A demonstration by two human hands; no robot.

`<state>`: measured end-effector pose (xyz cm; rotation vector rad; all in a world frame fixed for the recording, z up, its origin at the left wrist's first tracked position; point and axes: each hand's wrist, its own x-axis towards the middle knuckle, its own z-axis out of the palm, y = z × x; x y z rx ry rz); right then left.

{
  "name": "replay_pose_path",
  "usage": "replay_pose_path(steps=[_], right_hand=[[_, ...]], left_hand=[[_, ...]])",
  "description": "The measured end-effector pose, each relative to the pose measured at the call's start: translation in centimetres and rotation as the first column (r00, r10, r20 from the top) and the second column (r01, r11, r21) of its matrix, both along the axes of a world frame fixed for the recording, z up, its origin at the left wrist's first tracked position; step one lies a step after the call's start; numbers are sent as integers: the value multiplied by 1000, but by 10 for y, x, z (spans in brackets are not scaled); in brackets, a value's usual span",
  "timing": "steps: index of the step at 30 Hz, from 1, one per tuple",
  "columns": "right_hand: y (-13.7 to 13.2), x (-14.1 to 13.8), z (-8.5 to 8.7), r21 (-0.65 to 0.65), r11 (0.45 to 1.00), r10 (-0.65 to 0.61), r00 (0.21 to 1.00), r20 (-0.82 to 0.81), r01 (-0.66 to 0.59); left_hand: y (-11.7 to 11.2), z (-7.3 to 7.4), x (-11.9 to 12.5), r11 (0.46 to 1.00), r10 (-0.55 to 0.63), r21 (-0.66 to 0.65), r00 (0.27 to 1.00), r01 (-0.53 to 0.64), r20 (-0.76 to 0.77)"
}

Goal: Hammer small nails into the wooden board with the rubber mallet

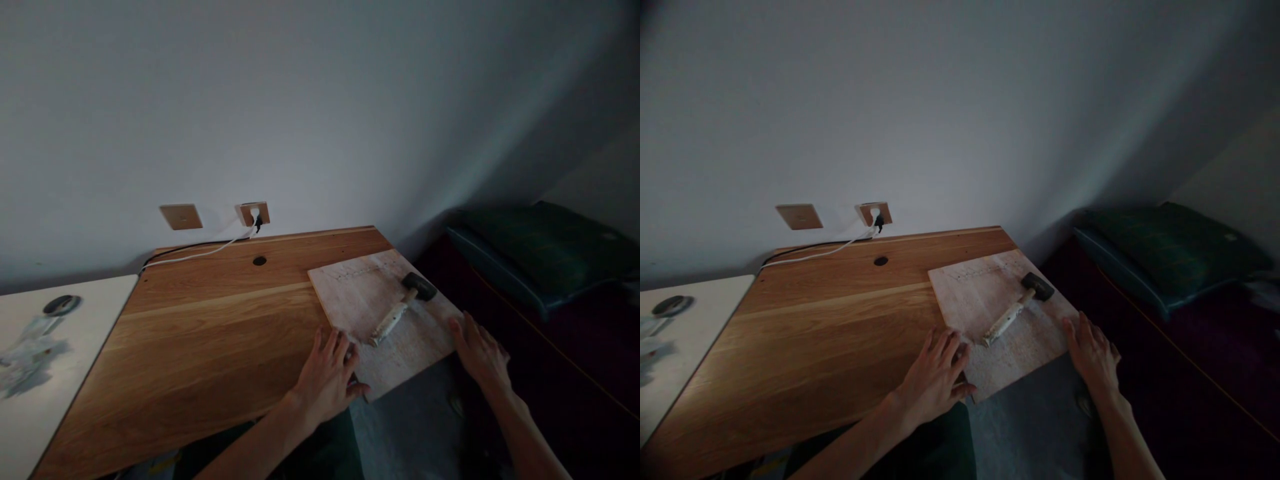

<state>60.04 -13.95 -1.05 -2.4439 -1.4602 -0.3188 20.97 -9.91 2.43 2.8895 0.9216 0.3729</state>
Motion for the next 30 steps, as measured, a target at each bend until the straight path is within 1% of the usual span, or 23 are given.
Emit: replay_pose_path(steps=[4,9,12,15,18,21,25,27,30], right_hand=[[2,-5,6,2,999,-50,999,-20,50],[5,-11,8,12,1000,-8,998,66,7],[5,-12,9,18,1000,20,997,74,-21],[4,-15,9,9,1000,11,998,67,-12],[3,-20,9,0,1000,10,999,37,-10],[3,-25,12,34,999,17,1000,-14,-16],[0,-37,19,77,997,30,998,-62,-25],[-1,-48,22,76,996,44,997,-66,-39],[-5,-73,23,96,992,89,991,-97,-79]], left_hand=[[0,2,3,1000,7,23,1000,-7,2],[-2,5,3,999,28,14,1000,-28,3],[-4,8,-1,999,32,10,999,-32,-7],[-6,9,-7,1000,30,-3,1000,-30,-6],[-9,7,-12,999,40,-15,999,-40,-3],[-13,1,-19,998,59,-8,998,-59,5],[-18,-3,-39,997,81,12,997,-81,19],[-20,-1,-55,995,95,10,995,-95,25],[-24,5,-85,991,130,9,990,-131,45]])
